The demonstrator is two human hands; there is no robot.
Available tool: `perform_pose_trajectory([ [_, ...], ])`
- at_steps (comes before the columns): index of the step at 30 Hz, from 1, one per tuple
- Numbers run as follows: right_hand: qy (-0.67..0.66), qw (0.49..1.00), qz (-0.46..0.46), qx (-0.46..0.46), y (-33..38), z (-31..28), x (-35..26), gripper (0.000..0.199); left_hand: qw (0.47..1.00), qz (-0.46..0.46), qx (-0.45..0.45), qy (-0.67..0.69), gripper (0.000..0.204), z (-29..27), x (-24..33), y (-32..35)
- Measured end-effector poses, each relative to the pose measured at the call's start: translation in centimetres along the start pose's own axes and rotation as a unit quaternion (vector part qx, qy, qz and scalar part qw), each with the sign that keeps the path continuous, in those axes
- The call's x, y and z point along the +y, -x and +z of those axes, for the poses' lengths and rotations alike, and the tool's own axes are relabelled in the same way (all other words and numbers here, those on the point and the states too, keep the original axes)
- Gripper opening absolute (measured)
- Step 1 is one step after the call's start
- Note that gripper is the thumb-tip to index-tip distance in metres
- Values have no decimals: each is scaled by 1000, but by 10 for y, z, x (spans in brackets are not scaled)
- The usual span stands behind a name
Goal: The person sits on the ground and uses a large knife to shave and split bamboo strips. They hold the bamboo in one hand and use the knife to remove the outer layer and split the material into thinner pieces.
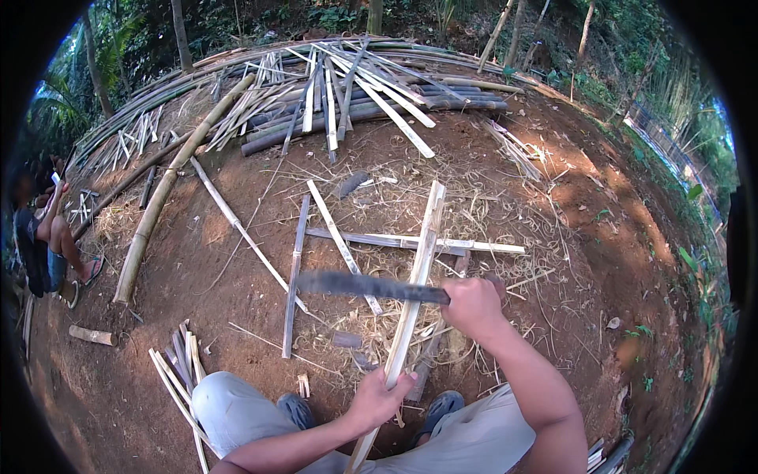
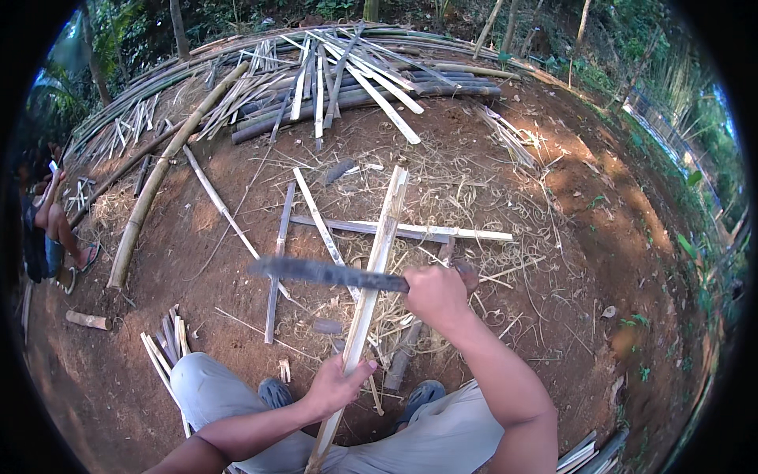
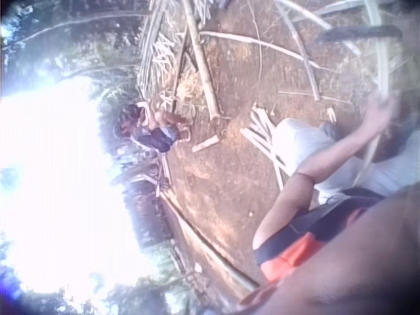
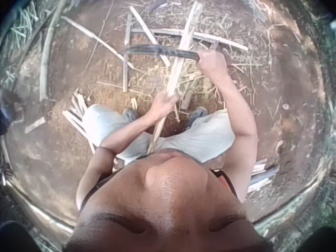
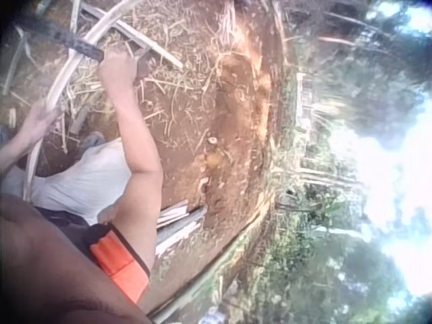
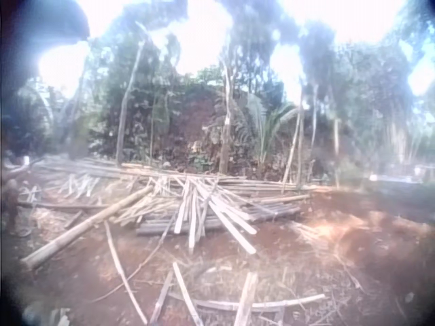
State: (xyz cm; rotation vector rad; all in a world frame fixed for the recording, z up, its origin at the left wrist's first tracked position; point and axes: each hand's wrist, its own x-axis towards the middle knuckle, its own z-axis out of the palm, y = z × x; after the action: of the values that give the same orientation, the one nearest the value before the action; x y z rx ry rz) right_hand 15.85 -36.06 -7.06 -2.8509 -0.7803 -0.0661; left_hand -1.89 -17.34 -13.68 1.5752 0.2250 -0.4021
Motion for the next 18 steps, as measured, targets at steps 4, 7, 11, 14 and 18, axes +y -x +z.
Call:
perform_pose_trajectory([
  [4, 15, 979, 143, 147, -13, -5, 22, 14, 1000, 2, -2, -23, 32, 5, 9, 13],
  [7, 2, 938, 284, 199, -17, -11, 52, 17, 996, 54, -75, -5, 32, 17, 15, 30],
  [11, 47, 987, 142, 64, -6, 11, 57, 20, 988, 47, -147, 27, 38, 16, 19, 22],
  [14, 84, 980, 176, 23, -6, 28, 45, 17, 970, -76, -131, 192, 36, -8, 19, -5],
  [18, -8, 966, 257, 33, -3, 23, 47, 17, 942, -88, -177, 271, 47, -38, 17, -21],
])
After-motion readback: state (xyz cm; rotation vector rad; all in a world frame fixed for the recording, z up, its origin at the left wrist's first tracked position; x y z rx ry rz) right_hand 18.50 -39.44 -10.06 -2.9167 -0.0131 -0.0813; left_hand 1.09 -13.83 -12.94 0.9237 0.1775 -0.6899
